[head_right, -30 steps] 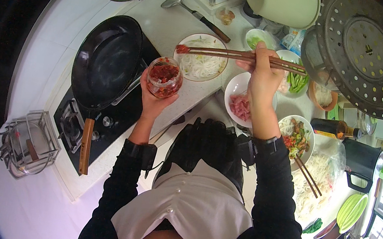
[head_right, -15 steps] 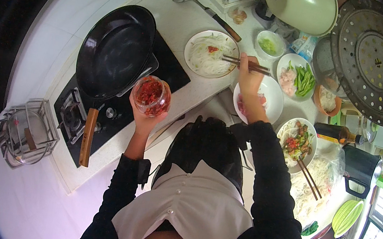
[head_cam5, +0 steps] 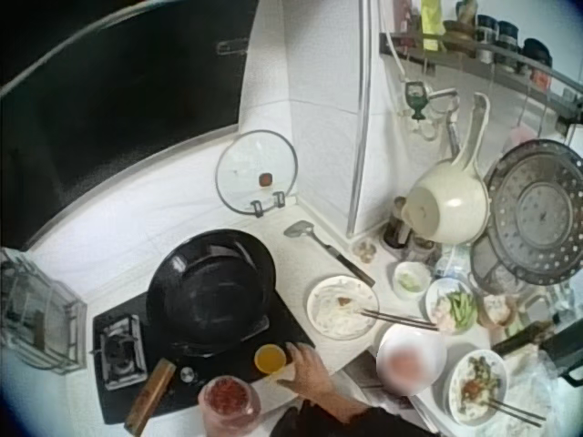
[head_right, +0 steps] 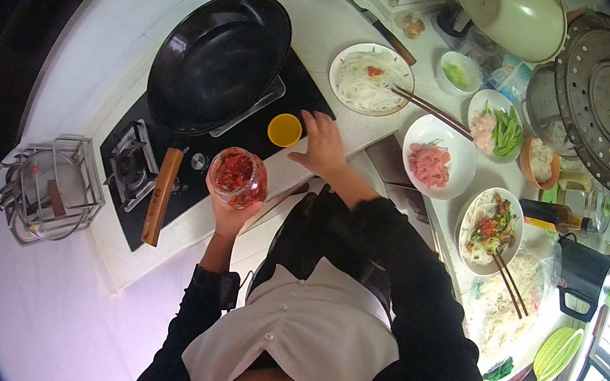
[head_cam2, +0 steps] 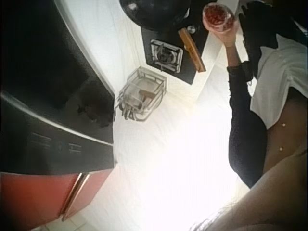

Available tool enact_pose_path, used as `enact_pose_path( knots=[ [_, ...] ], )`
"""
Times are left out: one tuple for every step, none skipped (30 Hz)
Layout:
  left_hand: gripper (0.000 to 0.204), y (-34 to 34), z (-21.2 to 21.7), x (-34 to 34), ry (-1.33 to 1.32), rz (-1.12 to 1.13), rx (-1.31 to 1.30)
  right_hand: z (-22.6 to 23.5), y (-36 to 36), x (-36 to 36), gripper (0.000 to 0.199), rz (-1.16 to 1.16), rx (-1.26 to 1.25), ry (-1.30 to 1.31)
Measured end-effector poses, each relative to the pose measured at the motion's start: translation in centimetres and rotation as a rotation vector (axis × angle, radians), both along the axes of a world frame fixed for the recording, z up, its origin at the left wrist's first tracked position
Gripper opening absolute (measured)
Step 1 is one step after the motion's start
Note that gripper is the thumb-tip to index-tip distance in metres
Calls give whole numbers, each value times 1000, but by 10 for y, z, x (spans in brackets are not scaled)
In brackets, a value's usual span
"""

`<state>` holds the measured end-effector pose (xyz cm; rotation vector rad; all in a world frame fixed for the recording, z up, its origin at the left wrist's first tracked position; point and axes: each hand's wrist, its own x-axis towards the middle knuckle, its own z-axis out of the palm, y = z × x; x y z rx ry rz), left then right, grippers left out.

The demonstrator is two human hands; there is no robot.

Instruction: The person assembles a noodle bowl by adding cooked noodles, sliced meat, vegetables, chili paste, and soy sauce from separate containers. They use chopsticks to transfer ingredients and a ladle to add broth, then place the finished bowl on the counter.

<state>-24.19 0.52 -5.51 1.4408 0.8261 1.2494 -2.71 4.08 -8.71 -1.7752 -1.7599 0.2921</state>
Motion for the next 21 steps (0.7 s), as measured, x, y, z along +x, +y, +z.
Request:
enact_pose_path(
  knots=[
    [102, -1, 0, -2, -2, -7, -10, -3, 9, -11, 77, 25, 62, -114],
    [102, -2, 1, -5, 7, -1, 3, -6, 16, -19, 78, 40, 22, -128],
    [101, -3, 2, -7, 20, 3, 18, -8, 21, -26, 79, 58, 20, -156],
    [100, -3, 2, -8, 35, 1, 45, -9, 27, -29, 80, 67, -46, -195],
    [100, -5, 3, -9, -15, -14, 4, -8, 29, -30, 80, 93, -49, -121],
    [100, -5, 3, -10, -14, -19, 18, -4, 27, -29, 79, 125, 60, -56],
    [100, -6, 4, -12, -13, -27, 31, 2, 22, -28, 78, 137, 94, -9],
    [100, -6, 4, -12, -4, -37, 53, 11, 18, -27, 77, 129, 35, 23],
    [99, -6, 4, -14, 0, -61, 65, 22, 8, -24, 75, 199, 23, 84],
    [99, -6, 4, -13, 8, -86, 86, 35, -7, -19, 74, 250, -75, 130],
    [98, -6, 3, -11, 16, -106, 97, 51, -24, -13, 72, 287, -190, 173],
    [98, -7, 2, -8, 2, -158, 80, 68, -41, -6, 71, 330, -137, 136],
    [97, -7, 1, -2, -9, -209, 54, 85, -59, 2, 70, 358, -103, 94],
    [97, -9, 0, 6, -22, -274, 41, 102, -76, 10, 69, 398, -17, 71],
    [97, -12, -1, 15, -56, -328, 12, 116, -91, 17, 69, 357, -72, 92],
    [96, -14, 0, 25, -24, -387, 5, 129, -106, 24, 69, 336, -68, 133],
    [96, -17, 3, 33, 7, -453, 19, 140, -118, 28, 69, 340, -11, 183],
    [96, -19, 6, 41, 45, -507, 43, 148, -130, 31, 68, 312, -16, 210],
    [93, -22, 10, 52, 92, -539, 71, 154, -140, 32, 67, 309, 31, 245],
    [91, -28, 14, 62, 117, -594, 105, 158, -149, 33, 66, 310, 81, 280],
    [90, -35, 19, 74, 65, -668, 52, 161, -157, 29, 62, 326, 87, 219]
  ],
)
